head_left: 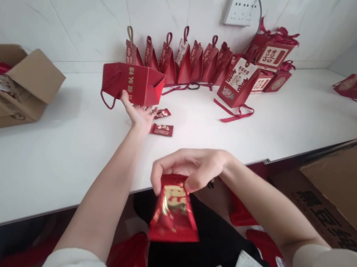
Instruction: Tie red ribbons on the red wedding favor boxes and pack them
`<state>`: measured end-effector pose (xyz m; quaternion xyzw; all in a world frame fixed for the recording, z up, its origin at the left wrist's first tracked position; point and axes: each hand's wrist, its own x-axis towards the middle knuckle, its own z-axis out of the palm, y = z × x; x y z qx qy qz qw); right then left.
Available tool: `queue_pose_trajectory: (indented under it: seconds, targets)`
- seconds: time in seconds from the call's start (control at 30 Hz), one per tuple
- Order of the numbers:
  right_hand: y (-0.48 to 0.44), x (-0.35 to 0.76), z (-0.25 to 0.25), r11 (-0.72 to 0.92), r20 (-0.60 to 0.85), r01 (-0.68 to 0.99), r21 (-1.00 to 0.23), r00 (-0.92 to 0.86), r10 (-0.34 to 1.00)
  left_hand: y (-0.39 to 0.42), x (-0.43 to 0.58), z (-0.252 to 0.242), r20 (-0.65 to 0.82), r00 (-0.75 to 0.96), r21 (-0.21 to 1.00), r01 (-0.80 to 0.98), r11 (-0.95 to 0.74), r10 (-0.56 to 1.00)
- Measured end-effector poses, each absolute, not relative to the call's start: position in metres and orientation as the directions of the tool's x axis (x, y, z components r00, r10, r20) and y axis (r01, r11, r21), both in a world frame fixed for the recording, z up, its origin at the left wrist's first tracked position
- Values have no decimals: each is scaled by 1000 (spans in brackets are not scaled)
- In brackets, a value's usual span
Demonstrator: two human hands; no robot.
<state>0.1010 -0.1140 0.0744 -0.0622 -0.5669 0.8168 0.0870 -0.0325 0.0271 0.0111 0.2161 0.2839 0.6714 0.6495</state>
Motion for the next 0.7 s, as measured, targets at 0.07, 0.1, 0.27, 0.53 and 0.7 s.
queue_pose_trajectory:
  seconds: [0.07, 0.1, 0.27, 0.53, 0.7]
  targets:
    - [-122, 95, 52, -466, 47, -226, -855, -930, 366, 27, -32, 10, -92, -81, 651, -759, -2, 992]
    - [-126, 91, 41, -506, 39, -285, -815, -896, 442, 27, -32, 10, -97, -86, 646, -764, -4, 992]
    - [-135, 74, 11, -552, -123, -440, -709, -693, 710, 26, -32, 9, -111, -88, 631, -776, 2, 990]
    - [-143, 61, 17, -155, -54, -296, -943, -321, 945, 24, -33, 8, -127, -79, 627, -779, 18, 989]
    - [-159, 60, 25, 418, 395, 121, -900, -178, 901, 21, -32, 7, -103, -58, 628, -778, 20, 993]
